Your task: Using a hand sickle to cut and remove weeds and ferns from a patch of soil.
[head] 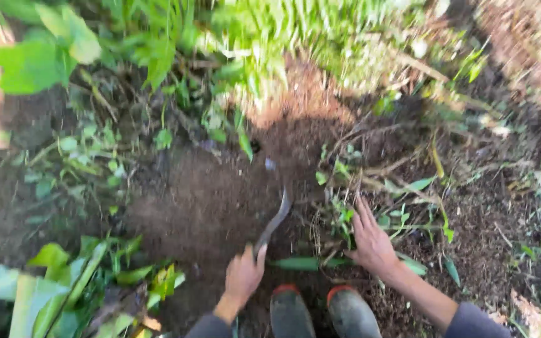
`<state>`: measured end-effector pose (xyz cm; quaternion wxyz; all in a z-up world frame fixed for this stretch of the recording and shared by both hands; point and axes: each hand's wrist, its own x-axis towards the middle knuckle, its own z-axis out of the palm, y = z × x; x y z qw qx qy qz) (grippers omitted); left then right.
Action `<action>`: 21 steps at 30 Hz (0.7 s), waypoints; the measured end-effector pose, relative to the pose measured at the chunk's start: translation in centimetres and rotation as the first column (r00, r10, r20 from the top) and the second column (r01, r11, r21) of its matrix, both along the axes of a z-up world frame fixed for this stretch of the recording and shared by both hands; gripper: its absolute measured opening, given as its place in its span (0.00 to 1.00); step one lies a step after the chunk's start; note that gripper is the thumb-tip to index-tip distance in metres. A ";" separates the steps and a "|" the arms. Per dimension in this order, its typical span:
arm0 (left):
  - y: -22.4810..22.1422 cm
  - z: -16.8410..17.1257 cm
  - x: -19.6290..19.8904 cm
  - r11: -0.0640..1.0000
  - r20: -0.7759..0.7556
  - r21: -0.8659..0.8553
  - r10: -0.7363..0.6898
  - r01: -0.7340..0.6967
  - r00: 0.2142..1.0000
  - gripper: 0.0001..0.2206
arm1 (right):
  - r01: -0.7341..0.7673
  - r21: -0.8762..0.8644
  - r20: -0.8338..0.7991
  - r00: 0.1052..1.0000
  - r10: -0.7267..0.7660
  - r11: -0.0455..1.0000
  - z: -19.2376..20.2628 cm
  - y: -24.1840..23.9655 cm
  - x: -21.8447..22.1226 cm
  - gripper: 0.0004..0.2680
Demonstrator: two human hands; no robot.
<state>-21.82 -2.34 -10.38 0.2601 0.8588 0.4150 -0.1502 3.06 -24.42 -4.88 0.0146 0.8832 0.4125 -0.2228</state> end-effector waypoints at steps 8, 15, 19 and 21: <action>-0.4 5.6 6.3 0.925 0.154 0.356 -0.196 0.130 0.968 0.20 | -0.029 0.139 -0.092 0.995 0.042 0.990 -1.0 -1.1 0.4 0.46; 0.2 4.9 7.6 0.928 0.177 0.371 -0.106 0.033 0.979 0.12 | -0.025 0.165 -0.140 0.989 0.049 0.986 -1.3 -1.1 0.7 0.45; -4.9 4.4 6.5 0.988 0.002 -0.005 -0.154 0.154 0.988 0.13 | -0.124 0.212 -0.055 0.989 0.139 0.969 -2.6 -1.3 1.2 0.44; -6.6 5.3 5.5 0.978 -0.036 -0.066 -0.203 0.200 0.979 0.09 | -0.129 0.199 -0.074 0.986 0.147 0.972 -2.2 -1.4 0.4 0.44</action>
